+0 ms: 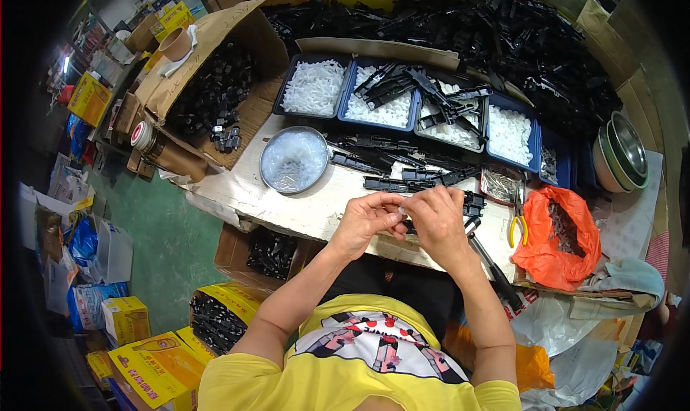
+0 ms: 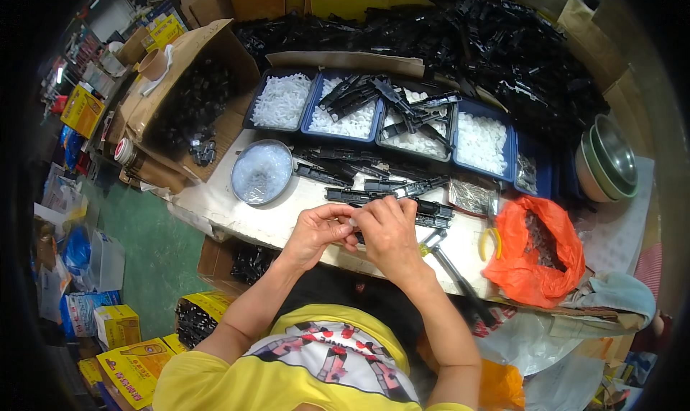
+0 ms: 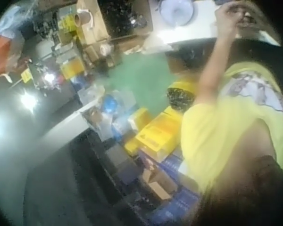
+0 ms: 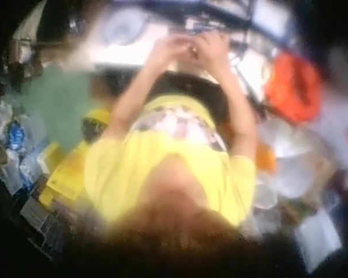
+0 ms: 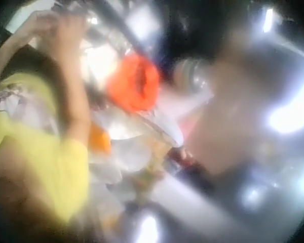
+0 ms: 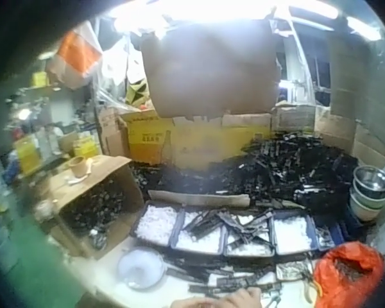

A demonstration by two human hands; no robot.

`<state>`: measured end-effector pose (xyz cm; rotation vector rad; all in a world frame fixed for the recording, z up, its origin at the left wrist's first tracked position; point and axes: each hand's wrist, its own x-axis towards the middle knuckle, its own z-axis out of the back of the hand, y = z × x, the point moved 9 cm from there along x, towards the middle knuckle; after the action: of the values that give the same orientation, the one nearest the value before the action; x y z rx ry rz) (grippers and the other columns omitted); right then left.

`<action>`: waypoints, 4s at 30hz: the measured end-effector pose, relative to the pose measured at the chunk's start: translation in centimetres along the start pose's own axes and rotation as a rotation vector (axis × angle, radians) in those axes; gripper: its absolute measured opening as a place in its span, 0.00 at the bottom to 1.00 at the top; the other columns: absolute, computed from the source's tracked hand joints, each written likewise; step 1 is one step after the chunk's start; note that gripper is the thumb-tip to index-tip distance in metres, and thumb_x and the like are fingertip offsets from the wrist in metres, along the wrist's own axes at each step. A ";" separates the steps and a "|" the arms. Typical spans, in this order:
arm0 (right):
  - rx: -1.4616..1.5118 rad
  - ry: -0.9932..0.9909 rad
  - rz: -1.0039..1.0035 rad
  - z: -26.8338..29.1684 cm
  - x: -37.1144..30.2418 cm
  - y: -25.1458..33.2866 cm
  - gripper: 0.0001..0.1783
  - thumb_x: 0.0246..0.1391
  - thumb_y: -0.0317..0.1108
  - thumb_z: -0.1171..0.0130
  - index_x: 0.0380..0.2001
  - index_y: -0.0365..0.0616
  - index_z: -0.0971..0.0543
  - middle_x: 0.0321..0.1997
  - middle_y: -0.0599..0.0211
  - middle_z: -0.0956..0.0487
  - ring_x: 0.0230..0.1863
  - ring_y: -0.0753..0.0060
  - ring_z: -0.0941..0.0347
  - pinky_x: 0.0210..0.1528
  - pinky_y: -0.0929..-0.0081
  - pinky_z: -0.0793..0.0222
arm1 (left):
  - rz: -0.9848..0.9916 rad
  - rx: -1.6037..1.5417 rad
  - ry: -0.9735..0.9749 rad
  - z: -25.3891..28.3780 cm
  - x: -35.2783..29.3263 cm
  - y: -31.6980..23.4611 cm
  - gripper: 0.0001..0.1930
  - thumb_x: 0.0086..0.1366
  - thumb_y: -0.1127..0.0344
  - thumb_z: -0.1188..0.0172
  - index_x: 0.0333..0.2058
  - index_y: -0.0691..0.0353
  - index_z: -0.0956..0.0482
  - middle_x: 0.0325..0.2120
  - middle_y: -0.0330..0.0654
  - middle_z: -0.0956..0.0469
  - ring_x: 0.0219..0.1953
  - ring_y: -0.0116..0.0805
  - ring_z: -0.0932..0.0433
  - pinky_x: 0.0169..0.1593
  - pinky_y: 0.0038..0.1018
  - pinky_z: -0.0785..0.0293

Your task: The person assembles a plastic toy gun by combining plastic toy parts, a toy gun housing, springs, and screws at a workbench. The assembly is performed using a small hammer and a screwdriver.

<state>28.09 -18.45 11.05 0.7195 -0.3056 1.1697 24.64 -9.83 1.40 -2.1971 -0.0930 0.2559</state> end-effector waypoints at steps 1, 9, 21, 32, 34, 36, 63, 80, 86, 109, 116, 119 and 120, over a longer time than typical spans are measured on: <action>0.002 0.001 -0.001 -0.2 -0.1 -0.1 0.09 0.37 0.25 0.42 0.27 0.44 0.25 0.28 0.71 0.29 0.31 0.69 0.35 0.38 0.69 0.48 | 0.001 0.000 -0.002 0.1 -0.1 0.2 0.10 0.57 0.76 0.44 0.39 0.69 0.26 0.28 0.42 0.25 0.27 0.28 0.23 0.32 0.24 0.23; 0.268 -0.062 -0.203 -1.2 -1.4 -1.7 0.07 0.40 0.23 0.40 0.26 0.42 0.25 0.26 0.69 0.26 0.29 0.68 0.33 0.34 0.74 0.43 | -0.071 0.046 -0.039 1.3 -0.9 0.6 0.11 0.58 0.74 0.44 0.41 0.69 0.27 0.25 0.41 0.25 0.24 0.26 0.23 0.29 0.22 0.23; 0.104 0.115 -0.214 -4.8 -3.1 -2.6 0.06 0.43 0.25 0.43 0.25 0.45 0.29 0.27 0.69 0.32 0.34 0.65 0.38 0.39 0.68 0.49 | -0.221 0.670 -0.177 3.2 -0.7 -2.2 0.13 0.49 0.80 0.39 0.35 0.63 0.21 0.24 0.33 0.33 0.21 0.17 0.36 0.26 0.13 0.37; -0.130 0.203 -0.118 -7.4 -3.2 -1.5 0.07 0.40 0.24 0.45 0.26 0.46 0.29 0.29 0.68 0.33 0.36 0.63 0.38 0.42 0.62 0.49 | -0.139 0.889 -0.145 3.7 0.2 -0.4 0.12 0.48 0.79 0.39 0.33 0.63 0.21 0.22 0.34 0.35 0.23 0.21 0.35 0.28 0.18 0.35; -0.126 0.207 -0.112 -7.1 -3.0 -1.4 0.07 0.40 0.24 0.45 0.26 0.46 0.29 0.29 0.68 0.33 0.36 0.64 0.38 0.42 0.62 0.49 | -0.127 0.950 -0.147 3.2 0.4 -0.4 0.12 0.48 0.79 0.40 0.33 0.61 0.21 0.22 0.35 0.35 0.23 0.22 0.34 0.29 0.18 0.35; -0.124 0.209 -0.107 -6.6 -2.9 -1.5 0.07 0.39 0.25 0.45 0.25 0.46 0.29 0.28 0.69 0.32 0.36 0.64 0.38 0.43 0.61 0.48 | -0.233 1.350 -0.105 1.5 0.6 -0.9 0.09 0.47 0.75 0.38 0.30 0.63 0.22 0.23 0.42 0.30 0.25 0.35 0.28 0.31 0.27 0.31; -0.646 0.263 -0.707 3.8 -7.6 -22.1 0.03 0.42 0.28 0.46 0.24 0.44 0.25 0.31 0.61 0.25 0.40 0.60 0.34 0.38 0.59 0.46 | -0.463 1.926 0.103 -8.8 19.5 -2.0 0.05 0.43 0.79 0.46 0.22 0.70 0.24 0.27 0.57 0.26 0.28 0.54 0.24 0.33 0.41 0.27; -0.452 0.083 -0.601 5.0 -7.4 -21.1 0.07 0.41 0.25 0.45 0.27 0.46 0.22 0.29 0.61 0.24 0.32 0.61 0.29 0.34 0.64 0.40 | 0.061 0.156 0.077 -1.9 9.5 -2.5 0.08 0.60 0.75 0.49 0.38 0.70 0.28 0.26 0.44 0.26 0.24 0.27 0.26 0.24 0.21 0.26; 0.629 -0.059 -0.770 2.0 -4.7 -14.6 0.03 0.46 0.26 0.43 0.25 0.39 0.25 0.23 0.69 0.27 0.29 0.75 0.31 0.32 0.80 0.38 | 0.059 0.105 0.120 -1.6 4.7 -0.9 0.07 0.57 0.74 0.43 0.35 0.69 0.26 0.24 0.42 0.25 0.24 0.26 0.24 0.24 0.20 0.25; 0.511 -0.105 -0.503 -1.8 -2.1 -4.7 0.05 0.45 0.27 0.43 0.22 0.38 0.25 0.21 0.66 0.29 0.26 0.69 0.34 0.29 0.74 0.41 | -0.118 0.085 0.025 -0.2 0.5 0.8 0.09 0.59 0.74 0.45 0.38 0.70 0.26 0.24 0.43 0.24 0.23 0.27 0.24 0.26 0.21 0.24; 0.629 -0.052 -0.660 -3.1 -3.4 -5.0 0.04 0.46 0.27 0.42 0.25 0.38 0.24 0.25 0.66 0.27 0.28 0.69 0.33 0.32 0.74 0.41 | -0.153 0.094 -0.010 0.4 0.0 1.5 0.07 0.59 0.74 0.45 0.37 0.69 0.26 0.24 0.43 0.24 0.22 0.27 0.24 0.25 0.22 0.24; 0.211 -0.061 -0.366 -1.4 -2.1 -2.5 0.03 0.45 0.26 0.42 0.27 0.41 0.23 0.27 0.68 0.26 0.30 0.68 0.34 0.34 0.74 0.45 | -0.171 0.071 -0.034 0.8 -0.1 1.1 0.07 0.59 0.74 0.45 0.36 0.69 0.26 0.24 0.43 0.24 0.22 0.26 0.24 0.25 0.21 0.24; 0.197 -0.101 -0.342 -0.9 -2.1 -2.5 0.04 0.45 0.26 0.42 0.27 0.42 0.23 0.27 0.69 0.26 0.30 0.68 0.34 0.34 0.74 0.47 | -0.152 0.059 -0.038 0.9 0.0 1.0 0.07 0.59 0.74 0.45 0.36 0.69 0.26 0.24 0.43 0.24 0.22 0.26 0.24 0.25 0.21 0.24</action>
<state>29.47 -19.93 8.28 0.9641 -0.1437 0.8457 24.39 -9.70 0.05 -2.1150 -0.2685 0.2120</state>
